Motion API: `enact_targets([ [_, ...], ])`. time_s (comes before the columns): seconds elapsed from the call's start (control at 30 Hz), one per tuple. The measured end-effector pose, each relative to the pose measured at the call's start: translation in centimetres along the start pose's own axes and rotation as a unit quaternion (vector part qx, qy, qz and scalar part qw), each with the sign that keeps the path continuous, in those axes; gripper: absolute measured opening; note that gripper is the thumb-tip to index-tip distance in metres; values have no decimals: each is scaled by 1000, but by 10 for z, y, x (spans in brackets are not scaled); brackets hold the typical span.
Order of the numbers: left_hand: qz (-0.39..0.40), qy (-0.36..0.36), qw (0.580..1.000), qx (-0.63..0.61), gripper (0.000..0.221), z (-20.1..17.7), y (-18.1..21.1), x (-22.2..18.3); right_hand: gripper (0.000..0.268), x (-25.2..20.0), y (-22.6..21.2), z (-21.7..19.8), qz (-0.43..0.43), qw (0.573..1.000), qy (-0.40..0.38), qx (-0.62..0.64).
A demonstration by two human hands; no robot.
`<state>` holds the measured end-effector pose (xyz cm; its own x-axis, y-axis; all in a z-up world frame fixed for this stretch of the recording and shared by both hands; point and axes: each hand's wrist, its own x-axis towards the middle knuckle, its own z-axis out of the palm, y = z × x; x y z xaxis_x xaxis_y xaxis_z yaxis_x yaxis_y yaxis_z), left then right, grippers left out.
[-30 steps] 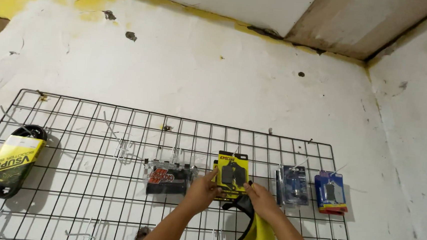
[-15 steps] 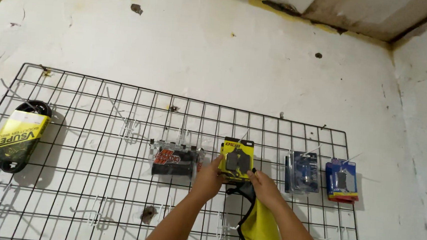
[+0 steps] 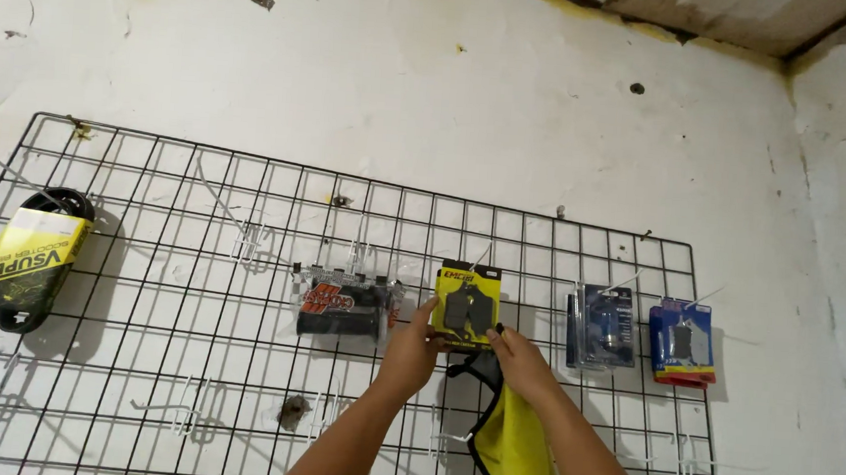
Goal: Cleaning packaged brake pads and other auto components with a cloth and hanging them on a display rack.
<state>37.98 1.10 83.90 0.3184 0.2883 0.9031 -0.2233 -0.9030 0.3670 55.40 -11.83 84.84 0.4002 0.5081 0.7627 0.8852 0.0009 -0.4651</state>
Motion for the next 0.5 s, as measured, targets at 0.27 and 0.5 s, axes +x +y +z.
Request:
enact_targets([
  [0.27,-42,-23,998,37,62,-15,31,-15,41,-17,-11,-10,29,999,-25,-14],
  [0.5,-46,-19,995,88,71,-10,8,-24,48,-24,-2,-29,70,997,-36,-13],
])
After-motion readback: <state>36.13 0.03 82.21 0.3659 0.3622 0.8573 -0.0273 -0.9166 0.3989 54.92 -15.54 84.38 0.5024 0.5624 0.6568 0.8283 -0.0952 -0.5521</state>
